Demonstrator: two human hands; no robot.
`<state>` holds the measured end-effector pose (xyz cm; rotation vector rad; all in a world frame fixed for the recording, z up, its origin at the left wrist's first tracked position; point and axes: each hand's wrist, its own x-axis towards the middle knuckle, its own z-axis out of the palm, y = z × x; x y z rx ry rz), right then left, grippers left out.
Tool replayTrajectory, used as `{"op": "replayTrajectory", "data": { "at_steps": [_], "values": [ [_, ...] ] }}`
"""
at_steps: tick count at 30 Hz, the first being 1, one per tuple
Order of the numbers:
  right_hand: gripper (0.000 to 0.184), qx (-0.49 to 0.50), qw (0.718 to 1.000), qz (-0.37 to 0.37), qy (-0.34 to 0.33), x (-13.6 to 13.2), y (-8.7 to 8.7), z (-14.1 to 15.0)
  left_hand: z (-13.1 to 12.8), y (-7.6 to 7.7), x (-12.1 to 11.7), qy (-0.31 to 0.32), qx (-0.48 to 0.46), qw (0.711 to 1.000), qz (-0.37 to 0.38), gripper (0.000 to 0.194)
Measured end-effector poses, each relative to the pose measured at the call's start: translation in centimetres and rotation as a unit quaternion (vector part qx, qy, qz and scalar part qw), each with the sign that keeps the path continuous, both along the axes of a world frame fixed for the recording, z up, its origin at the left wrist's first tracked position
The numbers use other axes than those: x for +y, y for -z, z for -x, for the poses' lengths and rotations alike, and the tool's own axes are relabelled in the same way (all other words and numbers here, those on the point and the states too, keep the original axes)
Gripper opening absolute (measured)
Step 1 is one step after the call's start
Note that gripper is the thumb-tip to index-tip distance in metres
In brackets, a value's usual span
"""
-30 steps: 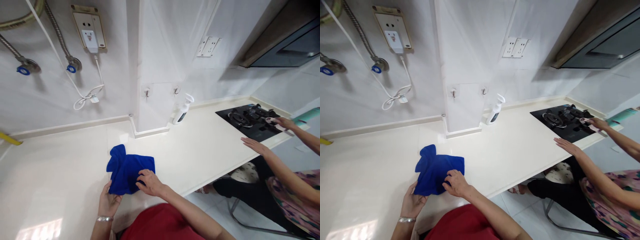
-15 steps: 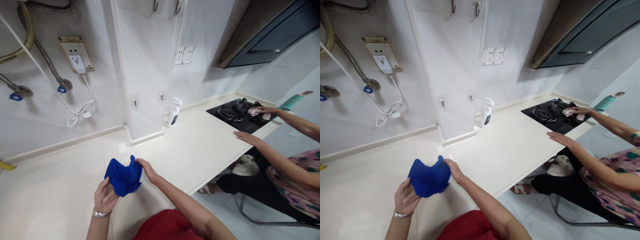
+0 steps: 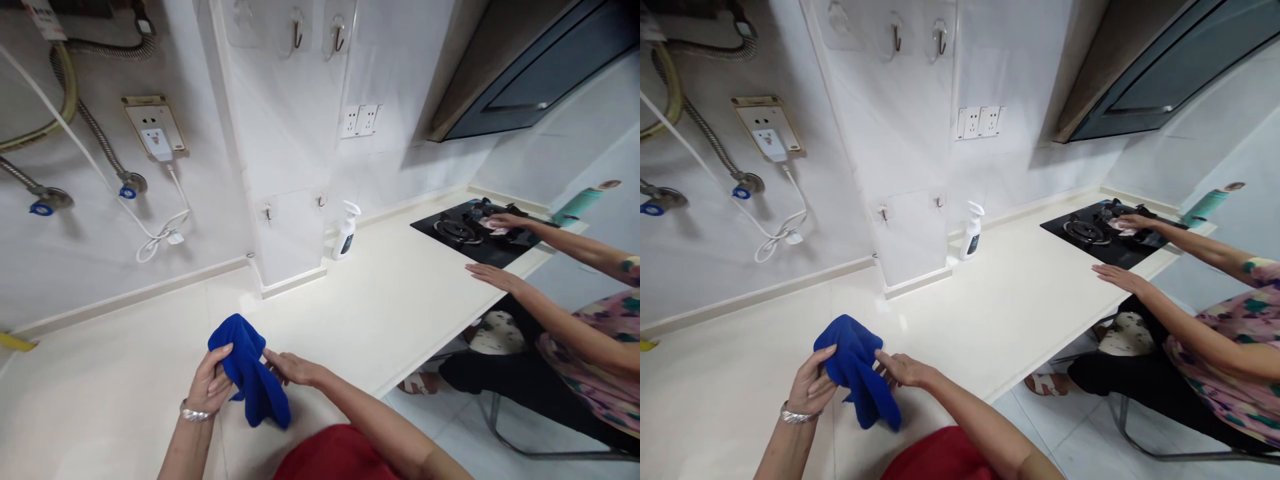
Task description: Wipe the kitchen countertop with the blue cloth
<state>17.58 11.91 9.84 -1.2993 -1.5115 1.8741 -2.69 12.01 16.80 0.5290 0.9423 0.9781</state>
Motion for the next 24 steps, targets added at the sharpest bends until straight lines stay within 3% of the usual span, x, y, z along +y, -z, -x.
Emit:
{"op": "replayTrajectory", "data": {
  "at_steps": [3, 5, 7, 10, 12, 17, 21, 24],
  "values": [
    [0.069, 0.148, 0.988, 0.015, 0.033, -0.9, -0.1, 0.7, 0.0, 0.5, -0.2, -0.009, -0.015, 1.0, 0.012, 0.05],
    [0.058, 0.268, 0.958, 0.057, 0.08, -1.4, -0.8, 1.1, 0.0, 0.9, -0.1, -0.001, -0.019, 1.0, 0.004, 0.052],
    [0.047, 0.298, 0.945, 0.064, 0.12, -1.3, -1.6, 1.0, 0.2, 1.1, 0.1, 0.029, -0.01, 1.0, -0.005, 0.053],
    [0.041, 0.223, 0.959, -0.051, 0.166, -0.2, -2.7, -0.4, 1.4, 0.9, 1.0, 0.08, 0.047, 0.996, -0.02, 0.05],
    [0.04, 0.171, 0.953, -0.136, 0.209, 1.3, -3.6, -2.1, 2.8, 0.2, 1.8, 0.091, 0.111, 0.989, -0.029, 0.047],
    [0.034, 0.089, 0.93, -0.232, 0.272, 5.1, -6.5, -5.1, 6.1, -2.5, 4.2, 0.075, 0.273, 0.957, -0.069, 0.048],
    [0.035, 0.023, 0.888, -0.343, 0.304, 7.9, -8.5, -4.3, 6.4, -3.9, 6.6, 0.035, 0.321, 0.94, -0.112, 0.05],
    [0.038, 0.004, 0.861, -0.383, 0.334, 10.4, -10.0, -3.0, 5.7, -4.6, 8.8, -0.044, 0.301, 0.941, -0.149, 0.052]
  ]
}}
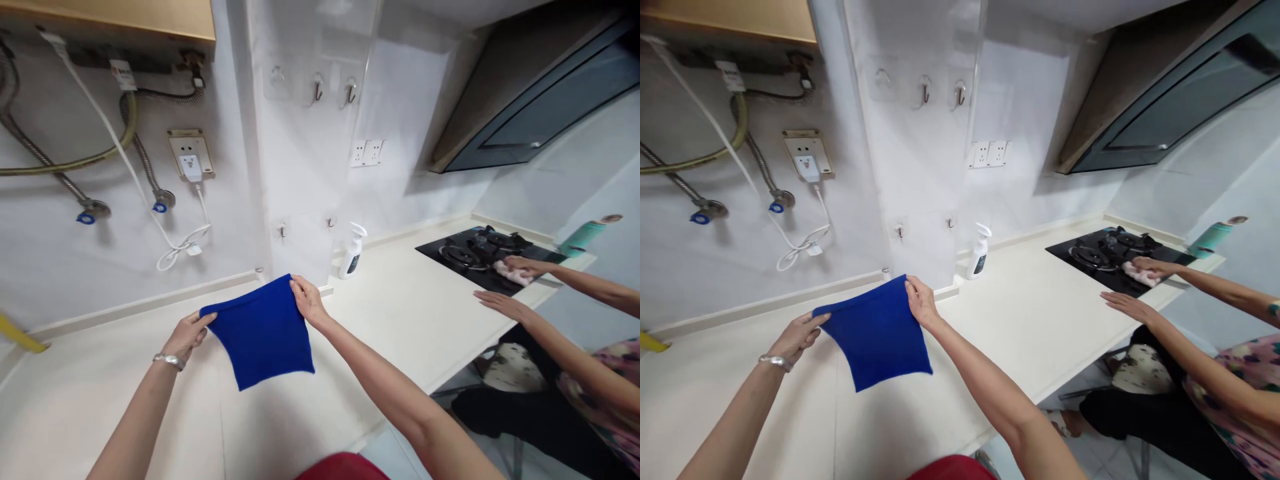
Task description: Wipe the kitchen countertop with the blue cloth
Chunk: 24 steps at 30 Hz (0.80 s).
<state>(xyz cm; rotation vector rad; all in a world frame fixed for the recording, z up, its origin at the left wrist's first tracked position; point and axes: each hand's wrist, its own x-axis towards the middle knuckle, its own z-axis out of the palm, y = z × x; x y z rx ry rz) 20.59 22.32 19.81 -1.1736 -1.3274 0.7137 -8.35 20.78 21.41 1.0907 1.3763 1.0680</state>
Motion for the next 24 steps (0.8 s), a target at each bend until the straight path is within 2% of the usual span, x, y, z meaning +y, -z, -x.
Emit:
{"op": "replayTrajectory", "data": {
  "at_steps": [4, 6, 7, 9, 10, 13, 15, 17, 18, 19, 21, 24],
  "values": [
    [0.043, 0.016, 0.998, -0.035, 0.043, 2.2, -2.3, 0.9, -1.0, -1.4, 1.7, -0.086, -0.037, 0.992, -0.082, 0.052],
    [0.047, 0.022, 0.998, -0.029, 0.051, 1.9, -2.5, 0.8, -0.9, -1.8, 1.2, -0.105, 0.008, 0.988, -0.116, 0.05],
    [0.05, 0.019, 0.998, -0.021, 0.051, 1.3, -2.1, 0.6, -0.7, -1.7, 0.5, -0.105, 0.043, 0.986, -0.126, 0.049],
    [0.054, -0.004, 0.999, -0.001, 0.047, -0.6, 0.1, 0.1, 0.0, -0.3, -1.6, -0.071, 0.118, 0.984, -0.112, 0.049],
    [0.056, -0.022, 0.999, 0.01, 0.043, -1.8, 1.8, -0.3, 0.3, 1.1, -3.0, -0.038, 0.144, 0.986, -0.081, 0.051],
    [0.049, -0.085, 0.994, 0.072, 0.012, -6.3, 8.9, -0.9, 1.0, 7.2, -7.8, 0.069, 0.173, 0.981, 0.061, 0.064],
    [0.044, -0.101, 0.985, 0.138, -0.036, -9.3, 13.8, -1.0, 1.1, 11.8, -11.1, 0.098, 0.177, 0.97, 0.132, 0.077],
    [0.04, -0.107, 0.971, 0.198, -0.081, -11.9, 17.7, -1.0, 1.3, 15.3, -13.8, 0.111, 0.191, 0.965, 0.144, 0.089],
    [0.039, -0.108, 0.965, 0.219, -0.1, -12.9, 18.9, -1.2, 1.3, 16.5, -14.9, 0.127, 0.197, 0.962, 0.141, 0.094],
    [0.039, -0.11, 0.96, 0.233, -0.114, -13.7, 19.8, -1.4, 1.3, 17.3, -15.8, 0.15, 0.206, 0.957, 0.134, 0.094],
    [0.039, -0.117, 0.953, 0.245, -0.135, -14.7, 20.3, -2.2, 1.4, 17.7, -16.8, 0.213, 0.244, 0.938, 0.123, 0.088],
    [0.037, -0.124, 0.942, 0.258, -0.176, -15.0, 19.3, -3.5, 1.2, 16.3, -16.6, 0.285, 0.374, 0.877, 0.096, 0.063]
  ]
}}
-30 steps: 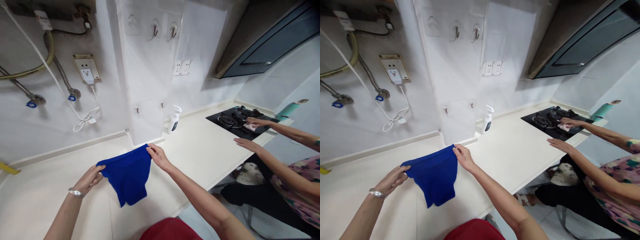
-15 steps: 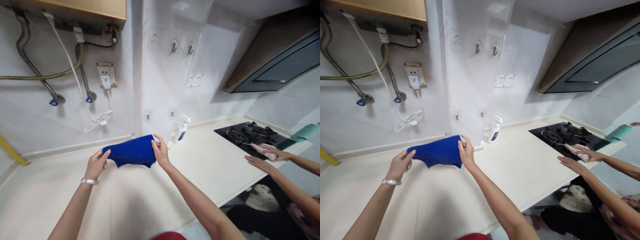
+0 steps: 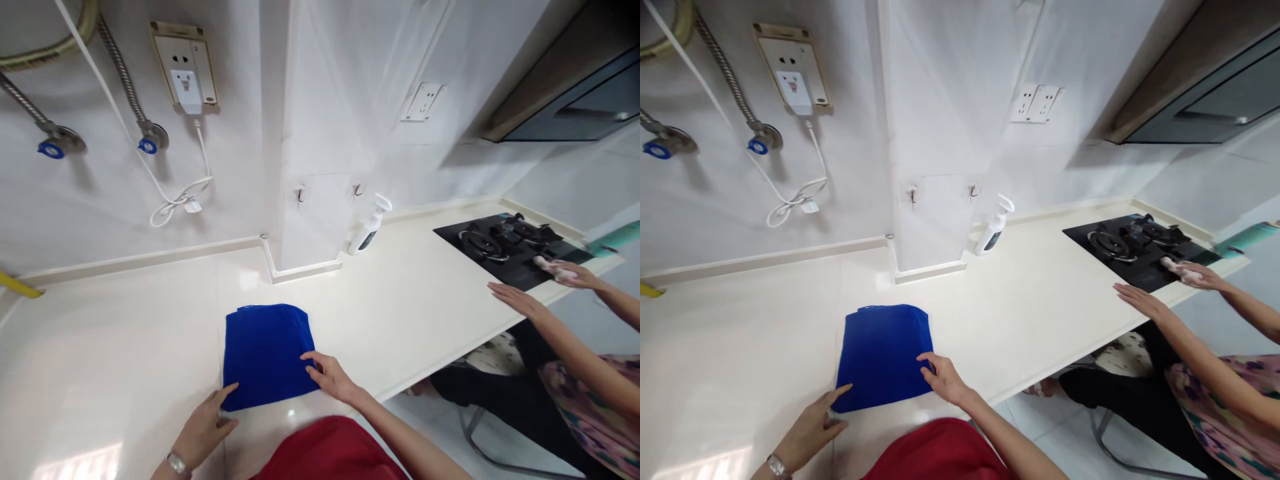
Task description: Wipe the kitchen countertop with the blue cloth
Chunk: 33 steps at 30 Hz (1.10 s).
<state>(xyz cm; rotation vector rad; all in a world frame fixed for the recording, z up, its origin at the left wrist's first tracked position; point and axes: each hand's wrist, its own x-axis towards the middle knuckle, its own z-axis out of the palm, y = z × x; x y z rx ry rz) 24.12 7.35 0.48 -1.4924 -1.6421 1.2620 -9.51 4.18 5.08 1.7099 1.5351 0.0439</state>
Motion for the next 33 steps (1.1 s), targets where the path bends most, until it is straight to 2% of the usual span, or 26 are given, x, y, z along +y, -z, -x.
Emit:
{"op": "replayTrajectory", "data": {
  "at_steps": [3, 6, 8, 10, 12, 13, 14, 17, 19, 21, 23, 25, 28, 30, 33],
  "values": [
    [0.033, 0.021, 0.999, 0.012, -0.028, 1.1, -1.6, -0.8, -0.6, -2.4, 2.3, 0.069, 0.12, 0.989, -0.055, 0.043],
    [0.035, 0.06, 0.998, -0.014, 0.023, 4.0, -2.9, -1.0, -1.5, -4.6, 6.7, 0.082, 0.127, 0.98, -0.127, 0.032],
    [0.043, 0.108, 0.989, -0.029, 0.093, 6.5, -3.6, -1.3, -2.2, -5.4, 10.1, 0.045, 0.064, 0.977, -0.197, 0.029],
    [0.053, 0.138, 0.974, -0.038, 0.178, 8.6, -3.9, -2.0, -3.0, -5.3, 13.3, -0.051, -0.013, 0.961, -0.272, 0.032],
    [0.056, 0.106, 0.961, -0.061, 0.248, 9.6, -3.6, -3.4, -4.0, -4.1, 15.4, -0.163, -0.04, 0.929, -0.33, 0.04],
    [0.055, 0.069, 0.958, -0.083, 0.267, 9.5, -3.2, -4.2, -4.7, -3.2, 15.9, -0.201, -0.041, 0.914, -0.349, 0.043],
    [0.053, 0.026, 0.955, -0.111, 0.274, 8.9, -2.5, -5.2, -5.5, -2.1, 16.0, -0.213, -0.043, 0.906, -0.362, 0.044],
    [0.046, -0.095, 0.943, -0.201, 0.246, 5.4, 0.3, -8.4, -8.9, 2.0, 14.6, -0.136, -0.044, 0.914, -0.381, 0.045],
    [0.042, -0.176, 0.929, -0.244, 0.217, 2.6, 2.4, -10.4, -11.6, 4.4, 12.8, -0.092, 0.016, 0.915, -0.393, 0.05],
    [0.038, -0.244, 0.911, -0.266, 0.199, 0.2, 4.3, -11.9, -13.9, 6.0, 11.4, -0.082, 0.092, 0.907, -0.404, 0.06],
    [0.036, -0.29, 0.893, -0.282, 0.195, -1.3, 5.7, -12.9, -15.2, 6.9, 11.0, -0.085, 0.145, 0.897, -0.409, 0.075],
    [0.036, -0.318, 0.876, -0.302, 0.2, -2.0, 6.7, -13.4, -14.9, 7.4, 11.8, -0.077, 0.167, 0.893, -0.411, 0.084],
    [0.037, -0.345, 0.855, -0.326, 0.207, -2.0, 7.7, -13.4, -11.5, 7.2, 15.0, -0.022, 0.167, 0.897, -0.41, 0.074],
    [0.038, -0.355, 0.847, -0.336, 0.21, -1.9, 8.0, -13.3, -8.1, 6.4, 18.1, 0.034, 0.162, 0.907, -0.387, 0.065],
    [0.039, -0.356, 0.842, -0.344, 0.216, -1.6, 8.3, -13.2, -3.5, 3.7, 22.5, 0.086, 0.186, 0.934, -0.294, 0.062]
  ]
}}
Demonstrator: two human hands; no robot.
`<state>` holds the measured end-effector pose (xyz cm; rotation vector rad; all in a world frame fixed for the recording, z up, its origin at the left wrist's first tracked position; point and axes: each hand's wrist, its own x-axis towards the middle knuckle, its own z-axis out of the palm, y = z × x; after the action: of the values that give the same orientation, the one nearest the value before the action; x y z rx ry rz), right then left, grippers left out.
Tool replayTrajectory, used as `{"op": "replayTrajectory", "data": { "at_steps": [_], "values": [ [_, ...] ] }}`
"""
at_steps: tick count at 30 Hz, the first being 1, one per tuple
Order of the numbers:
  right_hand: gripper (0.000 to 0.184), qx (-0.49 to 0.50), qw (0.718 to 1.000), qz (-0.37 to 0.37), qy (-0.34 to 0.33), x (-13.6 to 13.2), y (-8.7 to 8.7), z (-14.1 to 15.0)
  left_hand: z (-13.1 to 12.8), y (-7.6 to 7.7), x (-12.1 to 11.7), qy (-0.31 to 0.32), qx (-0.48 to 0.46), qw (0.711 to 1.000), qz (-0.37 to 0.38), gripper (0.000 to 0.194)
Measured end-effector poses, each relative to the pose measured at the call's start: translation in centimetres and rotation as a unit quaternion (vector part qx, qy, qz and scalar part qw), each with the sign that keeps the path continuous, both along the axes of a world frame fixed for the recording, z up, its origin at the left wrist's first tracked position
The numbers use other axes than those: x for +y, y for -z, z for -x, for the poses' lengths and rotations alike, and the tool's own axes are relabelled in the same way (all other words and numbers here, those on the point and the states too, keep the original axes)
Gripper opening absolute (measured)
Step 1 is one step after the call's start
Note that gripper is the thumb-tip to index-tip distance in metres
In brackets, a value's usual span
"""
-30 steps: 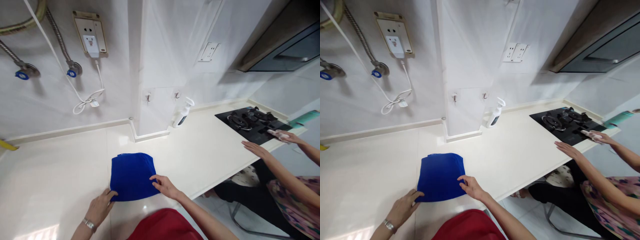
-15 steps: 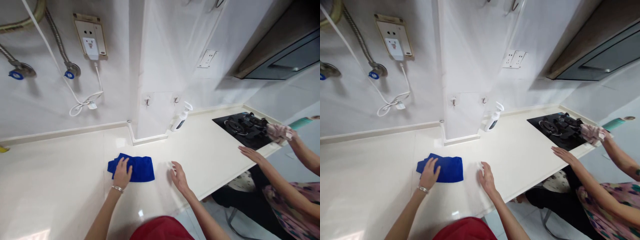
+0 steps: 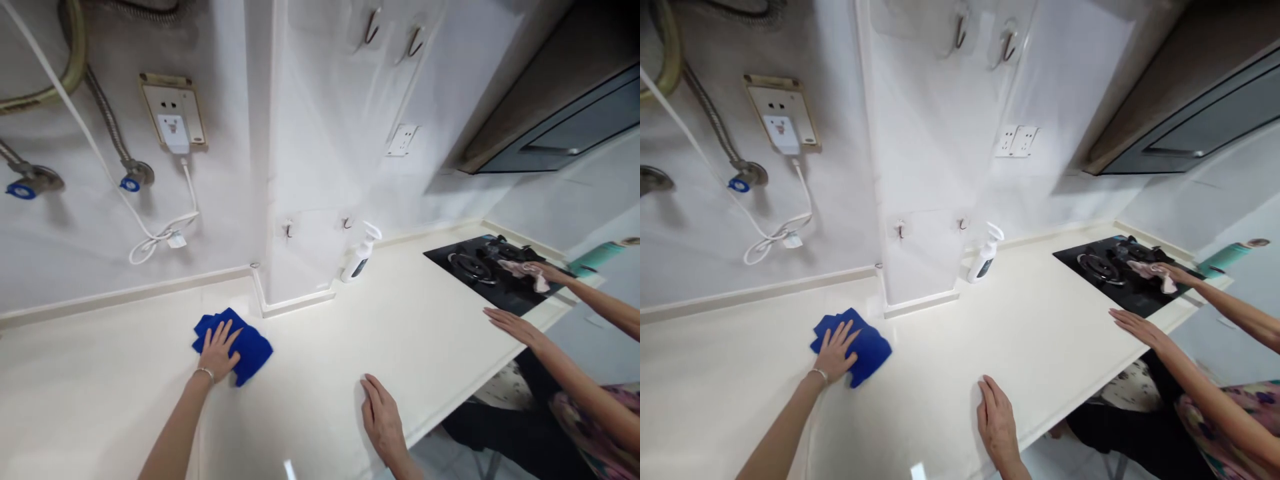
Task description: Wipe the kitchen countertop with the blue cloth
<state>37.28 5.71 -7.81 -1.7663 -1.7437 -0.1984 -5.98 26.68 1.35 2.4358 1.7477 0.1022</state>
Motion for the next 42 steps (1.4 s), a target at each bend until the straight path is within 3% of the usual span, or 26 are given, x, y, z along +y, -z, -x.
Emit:
{"op": "replayTrajectory", "data": {
  "at_steps": [3, 5, 7, 10, 13, 17, 22, 26, 30, 36, 42],
  "values": [
    [0.039, 0.008, 1.0, -0.001, 0.007, 0.2, -0.2, 0.3, 1.6, -2.7, 2.2, -0.075, 0.071, 0.992, 0.07, 0.069],
    [0.039, 0.014, 1.0, -0.007, 0.01, 0.1, -0.6, 0.6, 0.7, -3.2, 2.0, -0.151, 0.076, 0.984, 0.051, 0.073],
    [0.039, 0.02, 1.0, -0.013, 0.01, -0.2, -0.9, 0.5, -1.1, -2.4, 0.9, -0.222, 0.038, 0.974, 0.022, 0.073],
    [0.041, 0.023, 0.999, -0.009, 0.025, -1.4, -1.1, -0.4, -4.0, 0.3, -1.3, -0.289, -0.001, 0.957, -0.031, 0.068],
    [0.041, 0.022, 0.998, -0.006, 0.059, -2.9, -0.6, -2.0, -5.9, 2.4, -2.5, -0.271, 0.002, 0.957, -0.101, 0.066],
    [0.041, 0.023, 0.994, -0.001, 0.108, -3.5, 0.1, -3.0, -6.7, 2.5, -1.0, -0.208, -0.004, 0.974, -0.094, 0.064],
    [0.046, 0.039, 0.978, 0.042, 0.2, -2.2, -0.8, -1.4, -6.9, 1.2, 3.3, -0.191, -0.012, 0.98, -0.058, 0.061],
    [0.048, 0.042, 0.97, 0.063, 0.229, -1.9, -1.3, -0.8, -6.8, 1.2, 7.3, -0.16, -0.014, 0.986, -0.048, 0.055],
    [0.05, 0.029, 0.966, 0.073, 0.245, -2.3, -0.6, -1.1, -6.7, 1.2, 11.2, -0.129, -0.011, 0.99, -0.053, 0.054],
    [0.05, 0.008, 0.961, 0.103, 0.258, -2.3, -1.0, -1.1, -7.0, 0.5, 15.8, -0.158, -0.031, 0.986, -0.052, 0.052],
    [0.05, 0.004, 0.963, 0.096, 0.251, -1.4, -1.9, -0.8, -8.0, -0.4, 17.3, -0.209, -0.074, 0.973, -0.058, 0.053]
  ]
}}
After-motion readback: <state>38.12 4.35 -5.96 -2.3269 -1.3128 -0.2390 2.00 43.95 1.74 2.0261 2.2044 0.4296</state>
